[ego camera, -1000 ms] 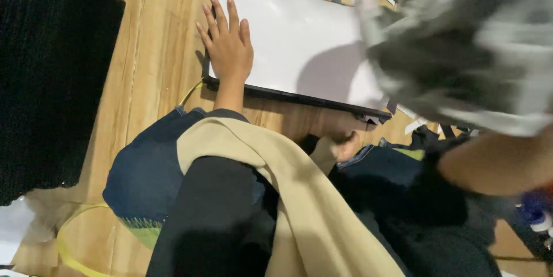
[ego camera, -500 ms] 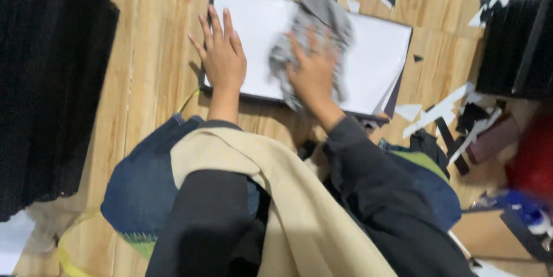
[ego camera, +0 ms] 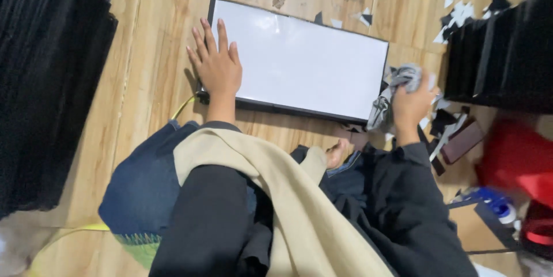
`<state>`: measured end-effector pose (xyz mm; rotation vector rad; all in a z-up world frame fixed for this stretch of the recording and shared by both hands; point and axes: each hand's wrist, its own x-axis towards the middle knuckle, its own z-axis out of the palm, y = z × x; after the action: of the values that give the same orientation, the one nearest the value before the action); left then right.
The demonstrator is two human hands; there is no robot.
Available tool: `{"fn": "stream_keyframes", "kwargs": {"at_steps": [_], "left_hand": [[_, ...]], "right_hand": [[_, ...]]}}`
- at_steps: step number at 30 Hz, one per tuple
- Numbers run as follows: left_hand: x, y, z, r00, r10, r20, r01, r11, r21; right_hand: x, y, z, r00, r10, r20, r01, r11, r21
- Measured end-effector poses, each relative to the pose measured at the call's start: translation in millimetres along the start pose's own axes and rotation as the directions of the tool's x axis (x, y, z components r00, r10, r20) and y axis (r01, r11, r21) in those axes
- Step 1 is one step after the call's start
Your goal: The person sits on the floor and assembles picture frames by placing white paper sheets into black frames. They wipe the paper with a gray cloth, smooth it down, and then place a brown backing board with white strips into the frame. This process is repeated for multiple frames.
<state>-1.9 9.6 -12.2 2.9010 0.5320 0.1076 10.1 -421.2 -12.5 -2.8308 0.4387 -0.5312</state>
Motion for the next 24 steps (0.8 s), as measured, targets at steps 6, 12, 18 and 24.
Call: {"fn": "stream_keyframes", "kwargs": {"at_steps": [6,12,18,24], "left_hand": [[-4.9,1.9,-5.6,0.999,-0.002,0.038,0.002,1.0,0.01],[-2.7,1.6,-5.9,0.997,-0.015,0.069,0.016,1.0,-0.003],[-2.5,3.6,-1.9,0.999,-0.012,0.052,0.01,0.999,0.041],[-0.7,2.9,0.6,1.0,-0.019,0.024,0.019,1.0,0.02]], "right_hand": [[-41.9,-93.8,-50.1,0.969,-0.17,0.18,0.09,0.919,0.383],[-99.9,-150.1,21.4,0.659,-0.59,0.467,0.438,0.805,0.399],[0.5,-170.8,75.1,0.743,-0.58,0.335,0.515,0.814,0.269],[-25.6,-160.9,42.9,0.669,-0.696,0.261,0.643,0.718,0.265]]}}
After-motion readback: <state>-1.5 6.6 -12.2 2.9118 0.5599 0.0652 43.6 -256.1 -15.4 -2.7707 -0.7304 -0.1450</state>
